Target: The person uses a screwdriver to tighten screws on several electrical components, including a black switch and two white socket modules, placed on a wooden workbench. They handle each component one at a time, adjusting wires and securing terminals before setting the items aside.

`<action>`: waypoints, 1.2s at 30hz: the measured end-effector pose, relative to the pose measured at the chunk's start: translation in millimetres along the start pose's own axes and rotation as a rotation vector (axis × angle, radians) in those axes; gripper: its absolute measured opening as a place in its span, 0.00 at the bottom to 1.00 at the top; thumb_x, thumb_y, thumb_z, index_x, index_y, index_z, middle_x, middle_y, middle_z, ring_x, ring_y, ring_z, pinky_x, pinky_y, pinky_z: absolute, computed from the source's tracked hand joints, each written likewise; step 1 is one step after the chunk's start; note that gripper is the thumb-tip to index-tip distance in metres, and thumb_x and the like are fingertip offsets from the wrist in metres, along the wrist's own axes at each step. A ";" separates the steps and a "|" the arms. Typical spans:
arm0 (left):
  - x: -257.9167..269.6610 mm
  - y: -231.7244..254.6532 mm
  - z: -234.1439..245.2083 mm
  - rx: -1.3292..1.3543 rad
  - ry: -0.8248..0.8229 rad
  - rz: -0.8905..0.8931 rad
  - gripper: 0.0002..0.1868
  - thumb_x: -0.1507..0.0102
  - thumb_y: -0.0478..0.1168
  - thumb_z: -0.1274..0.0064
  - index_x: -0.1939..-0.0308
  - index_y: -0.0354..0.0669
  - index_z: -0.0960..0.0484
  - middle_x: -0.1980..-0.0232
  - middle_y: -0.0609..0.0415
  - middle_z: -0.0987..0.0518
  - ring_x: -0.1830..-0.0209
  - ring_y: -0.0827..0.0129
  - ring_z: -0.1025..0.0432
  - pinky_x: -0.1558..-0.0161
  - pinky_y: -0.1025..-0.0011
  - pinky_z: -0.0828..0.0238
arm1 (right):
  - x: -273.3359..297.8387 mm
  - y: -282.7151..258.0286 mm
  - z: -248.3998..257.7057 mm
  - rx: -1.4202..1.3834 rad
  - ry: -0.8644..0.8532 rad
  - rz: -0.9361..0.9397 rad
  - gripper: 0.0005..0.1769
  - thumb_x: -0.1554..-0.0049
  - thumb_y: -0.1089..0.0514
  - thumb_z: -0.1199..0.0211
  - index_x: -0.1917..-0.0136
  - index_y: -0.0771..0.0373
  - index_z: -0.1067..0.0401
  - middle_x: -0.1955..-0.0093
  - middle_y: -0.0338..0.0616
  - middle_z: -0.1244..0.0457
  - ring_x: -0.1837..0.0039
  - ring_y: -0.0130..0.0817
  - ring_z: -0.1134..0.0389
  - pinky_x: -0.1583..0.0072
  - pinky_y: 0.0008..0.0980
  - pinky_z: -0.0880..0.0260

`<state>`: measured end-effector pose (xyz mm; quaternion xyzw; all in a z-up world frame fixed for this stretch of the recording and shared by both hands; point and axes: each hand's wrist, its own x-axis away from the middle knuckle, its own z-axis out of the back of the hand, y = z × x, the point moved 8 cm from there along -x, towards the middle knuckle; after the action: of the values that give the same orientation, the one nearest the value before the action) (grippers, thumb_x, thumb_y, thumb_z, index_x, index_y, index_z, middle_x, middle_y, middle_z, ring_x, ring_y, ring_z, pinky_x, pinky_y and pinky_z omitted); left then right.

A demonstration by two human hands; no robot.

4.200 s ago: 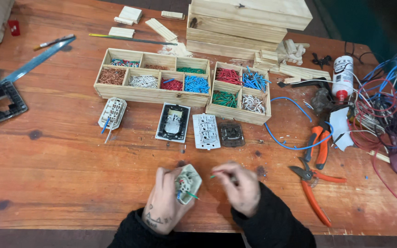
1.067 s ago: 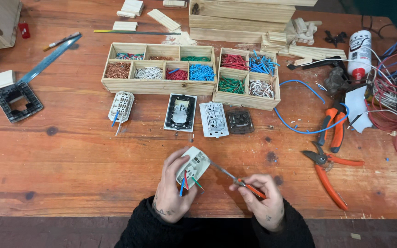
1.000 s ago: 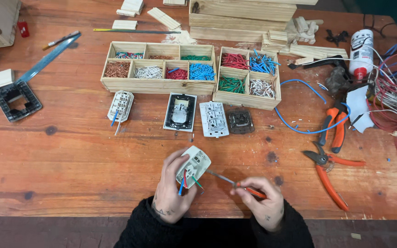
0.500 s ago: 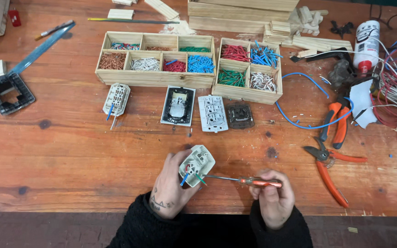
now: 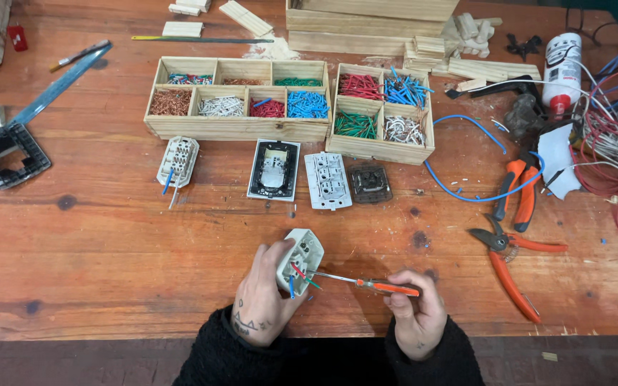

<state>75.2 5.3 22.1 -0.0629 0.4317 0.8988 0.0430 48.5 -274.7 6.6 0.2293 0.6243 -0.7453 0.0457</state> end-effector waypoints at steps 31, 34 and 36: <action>-5.8 6.9 2.8 -0.068 -0.189 0.244 0.45 0.49 0.54 0.37 0.29 0.70 0.39 0.37 0.64 0.19 0.45 0.48 0.23 0.52 0.52 0.26 | -55.2 -134.3 -53.7 0.528 -0.267 0.469 0.04 0.41 0.61 0.40 0.55 0.64 0.28 0.60 0.43 0.30 0.61 0.38 0.29 0.54 0.33 0.29; -3.8 -8.3 -6.2 -0.108 -0.120 0.241 0.45 0.50 0.57 0.34 0.31 0.64 0.37 0.40 0.61 0.17 0.49 0.47 0.21 0.55 0.49 0.26 | -58.8 -132.7 -61.7 0.582 -0.321 0.432 0.05 0.41 0.58 0.39 0.54 0.62 0.28 0.61 0.41 0.31 0.65 0.34 0.30 0.58 0.31 0.30; -2.7 -10.2 -7.2 -0.120 -0.073 0.179 0.43 0.49 0.57 0.34 0.32 0.61 0.35 0.40 0.59 0.17 0.51 0.48 0.21 0.57 0.50 0.25 | -63.6 -132.0 -67.1 0.619 -0.302 0.347 0.05 0.41 0.57 0.39 0.54 0.60 0.27 0.63 0.39 0.30 0.65 0.33 0.29 0.59 0.31 0.30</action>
<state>79.7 6.0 10.1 0.0064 0.3792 0.9249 -0.0258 77.5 -196.2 144.3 0.2223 0.3081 -0.9050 0.1912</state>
